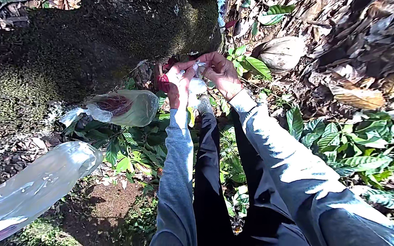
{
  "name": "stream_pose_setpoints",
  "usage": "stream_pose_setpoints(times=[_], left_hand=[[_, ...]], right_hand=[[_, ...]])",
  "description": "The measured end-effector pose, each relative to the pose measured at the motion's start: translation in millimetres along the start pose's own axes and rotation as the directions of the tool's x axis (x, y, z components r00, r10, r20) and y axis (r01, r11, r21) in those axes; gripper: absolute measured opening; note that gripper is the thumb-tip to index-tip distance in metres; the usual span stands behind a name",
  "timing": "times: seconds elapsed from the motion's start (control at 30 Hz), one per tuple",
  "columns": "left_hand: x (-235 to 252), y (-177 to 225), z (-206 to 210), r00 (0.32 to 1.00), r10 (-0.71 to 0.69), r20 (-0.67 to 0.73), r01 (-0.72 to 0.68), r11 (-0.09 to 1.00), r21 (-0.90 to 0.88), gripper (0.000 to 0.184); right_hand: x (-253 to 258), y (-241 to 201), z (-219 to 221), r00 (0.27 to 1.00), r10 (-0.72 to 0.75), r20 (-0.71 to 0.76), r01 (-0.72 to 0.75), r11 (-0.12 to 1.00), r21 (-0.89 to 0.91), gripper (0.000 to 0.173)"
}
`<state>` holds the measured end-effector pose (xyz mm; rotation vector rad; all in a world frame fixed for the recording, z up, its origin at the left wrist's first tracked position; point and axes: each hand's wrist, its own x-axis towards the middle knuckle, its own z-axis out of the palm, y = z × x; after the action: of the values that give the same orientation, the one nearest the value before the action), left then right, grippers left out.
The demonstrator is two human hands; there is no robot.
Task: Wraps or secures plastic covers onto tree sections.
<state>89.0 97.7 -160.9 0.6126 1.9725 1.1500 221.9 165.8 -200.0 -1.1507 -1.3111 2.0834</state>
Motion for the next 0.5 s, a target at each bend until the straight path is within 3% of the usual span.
stream_pose_setpoints(times=[0.17,0.37,0.5], left_hand=[[-2.7,-9.3,2.0,0.998,0.070,-0.007,-0.070,0.998,0.003,0.014],[-5.2,-0.8,-4.7,0.985,0.156,0.072,-0.169,0.956,0.239,0.013],[-4.9,-4.3,-5.0,0.987,0.144,0.075,-0.158,0.955,0.252,0.011]], right_hand=[[0.6,10.3,17.6,0.984,-0.031,-0.174,0.045,0.996,0.080,0.017],[7.9,9.9,26.4,0.975,0.065,-0.213,-0.037,0.991,0.130,0.015],[11.6,14.0,26.9,0.971,0.074,-0.225,-0.052,0.994,0.099,0.015]])
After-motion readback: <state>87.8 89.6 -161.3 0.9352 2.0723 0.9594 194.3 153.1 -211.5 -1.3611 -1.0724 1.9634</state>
